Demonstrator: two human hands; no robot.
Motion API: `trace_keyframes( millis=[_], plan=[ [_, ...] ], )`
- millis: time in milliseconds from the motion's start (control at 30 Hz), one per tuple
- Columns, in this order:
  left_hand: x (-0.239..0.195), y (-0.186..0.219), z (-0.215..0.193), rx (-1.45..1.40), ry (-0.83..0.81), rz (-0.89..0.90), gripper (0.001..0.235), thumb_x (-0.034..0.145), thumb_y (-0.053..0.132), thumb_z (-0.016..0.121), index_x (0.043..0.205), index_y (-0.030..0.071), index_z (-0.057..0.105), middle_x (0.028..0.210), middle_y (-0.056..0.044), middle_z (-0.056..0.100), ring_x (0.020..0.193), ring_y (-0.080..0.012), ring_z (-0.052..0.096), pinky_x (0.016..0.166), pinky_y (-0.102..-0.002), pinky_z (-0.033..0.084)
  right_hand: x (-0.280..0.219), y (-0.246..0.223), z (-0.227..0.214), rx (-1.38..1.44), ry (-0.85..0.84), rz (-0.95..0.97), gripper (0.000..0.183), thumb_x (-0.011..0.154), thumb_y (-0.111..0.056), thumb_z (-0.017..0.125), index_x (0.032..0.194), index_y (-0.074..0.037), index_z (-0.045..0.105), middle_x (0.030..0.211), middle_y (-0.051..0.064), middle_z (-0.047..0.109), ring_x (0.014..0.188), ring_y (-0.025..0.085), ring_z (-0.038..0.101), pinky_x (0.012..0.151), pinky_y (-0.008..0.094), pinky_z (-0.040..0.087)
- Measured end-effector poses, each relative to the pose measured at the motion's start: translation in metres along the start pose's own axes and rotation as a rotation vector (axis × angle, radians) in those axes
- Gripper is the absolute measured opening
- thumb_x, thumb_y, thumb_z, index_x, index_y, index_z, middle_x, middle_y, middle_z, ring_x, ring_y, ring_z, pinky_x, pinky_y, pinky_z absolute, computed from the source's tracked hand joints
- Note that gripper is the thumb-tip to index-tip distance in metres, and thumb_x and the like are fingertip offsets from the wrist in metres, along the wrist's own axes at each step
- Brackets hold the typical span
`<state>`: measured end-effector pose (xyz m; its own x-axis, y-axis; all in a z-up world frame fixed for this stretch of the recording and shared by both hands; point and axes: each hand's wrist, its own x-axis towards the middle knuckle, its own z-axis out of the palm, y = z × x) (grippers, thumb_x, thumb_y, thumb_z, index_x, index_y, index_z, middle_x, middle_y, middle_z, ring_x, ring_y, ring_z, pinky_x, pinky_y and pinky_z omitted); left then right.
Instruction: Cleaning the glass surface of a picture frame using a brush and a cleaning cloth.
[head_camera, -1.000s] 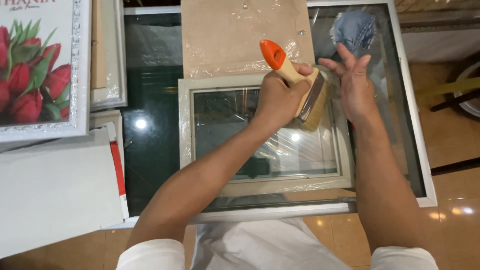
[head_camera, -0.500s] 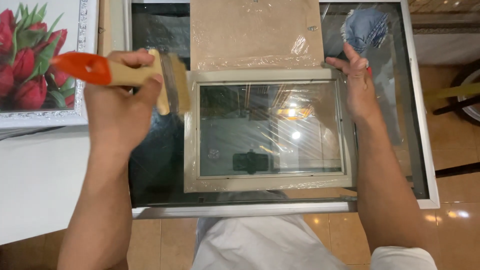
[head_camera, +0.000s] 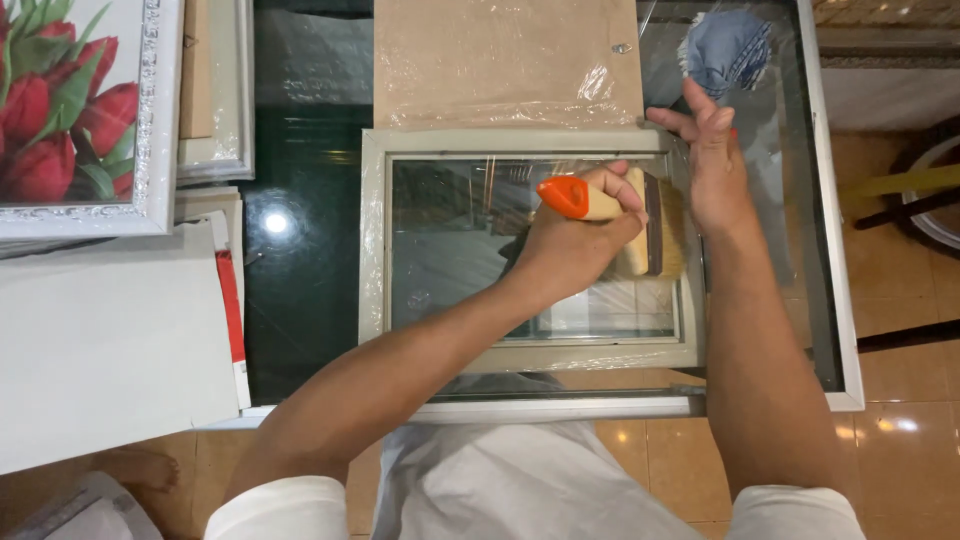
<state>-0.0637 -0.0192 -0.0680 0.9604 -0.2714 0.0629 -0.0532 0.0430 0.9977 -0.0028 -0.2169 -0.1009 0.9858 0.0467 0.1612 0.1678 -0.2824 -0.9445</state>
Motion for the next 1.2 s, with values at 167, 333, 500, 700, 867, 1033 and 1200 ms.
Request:
trace_keyframes(
  millis=[167,333,500,700,867,1033,1200],
  plan=[
    [-0.013,0.015,-0.038,0.307,-0.019,0.095,0.012,0.082,0.003,0.069,0.083,0.013,0.063,0.106,-0.001,0.072,0.134,-0.0258,0.058,0.106,-0.038,0.049,0.000,0.001,-0.002,-0.040,-0.021,-0.028,0.106,0.097,-0.078,0.014,0.154,0.010,0.028,0.139,0.028,0.059,0.130,0.034,0.055,0.114,0.041,0.038],
    [-0.051,0.110,-0.137,0.612,-0.127,-0.308,0.005,0.095,0.013,0.068,0.091,0.015,0.066,0.079,0.003,0.069,0.064,-0.0094,0.065,0.058,-0.030,0.050,-0.001,-0.001,0.000,-0.058,-0.011,-0.011,0.107,0.096,-0.080,0.016,0.154,0.009,0.029,0.139,0.028,0.059,0.131,0.034,0.055,0.114,0.042,0.038],
    [-0.095,0.169,-0.181,0.865,0.298,-0.192,0.005,0.094,-0.001,0.066,0.093,0.004,0.068,0.076,-0.003,0.064,0.062,-0.0138,0.054,0.056,-0.027,0.043,-0.002,0.000,0.001,-0.112,0.007,-0.016,0.093,0.102,-0.071,0.021,0.155,0.005,0.032,0.137,0.022,0.062,0.129,0.029,0.057,0.112,0.039,0.040],
    [-0.080,0.097,-0.100,0.072,-0.076,0.018,0.015,0.090,-0.003,0.072,0.094,0.008,0.063,0.085,0.000,0.068,0.069,-0.0075,0.060,0.057,-0.022,0.049,-0.002,0.003,0.000,-0.154,-0.003,-0.054,0.088,0.106,-0.065,0.019,0.154,0.007,0.033,0.135,0.024,0.063,0.128,0.031,0.058,0.113,0.040,0.040],
    [-0.076,0.033,-0.015,-0.145,-0.186,-0.249,0.009,0.093,0.008,0.067,0.101,0.006,0.064,0.087,-0.003,0.066,0.073,-0.0110,0.062,0.063,-0.025,0.055,-0.001,0.012,0.001,-0.129,-0.010,-0.074,0.082,0.108,-0.061,0.022,0.154,0.006,0.033,0.135,0.025,0.063,0.126,0.030,0.058,0.110,0.038,0.042],
    [-0.086,0.039,-0.069,0.077,-0.190,-0.241,0.009,0.087,0.004,0.068,0.095,0.009,0.068,0.084,0.001,0.068,0.072,-0.0092,0.061,0.063,-0.026,0.053,0.000,0.019,-0.002,-0.142,-0.030,-0.098,0.076,0.111,-0.054,0.025,0.154,0.009,0.032,0.137,0.026,0.061,0.127,0.031,0.056,0.111,0.038,0.040],
    [-0.106,0.122,-0.170,0.753,0.067,-0.644,0.044,0.077,0.007,0.075,0.119,0.018,0.065,0.107,-0.003,0.076,0.091,-0.0181,0.075,0.077,-0.031,0.059,0.000,0.011,0.000,-0.143,-0.051,-0.118,0.082,0.111,-0.057,0.026,0.154,0.012,0.030,0.136,0.028,0.061,0.126,0.032,0.057,0.110,0.038,0.040]
  ],
)
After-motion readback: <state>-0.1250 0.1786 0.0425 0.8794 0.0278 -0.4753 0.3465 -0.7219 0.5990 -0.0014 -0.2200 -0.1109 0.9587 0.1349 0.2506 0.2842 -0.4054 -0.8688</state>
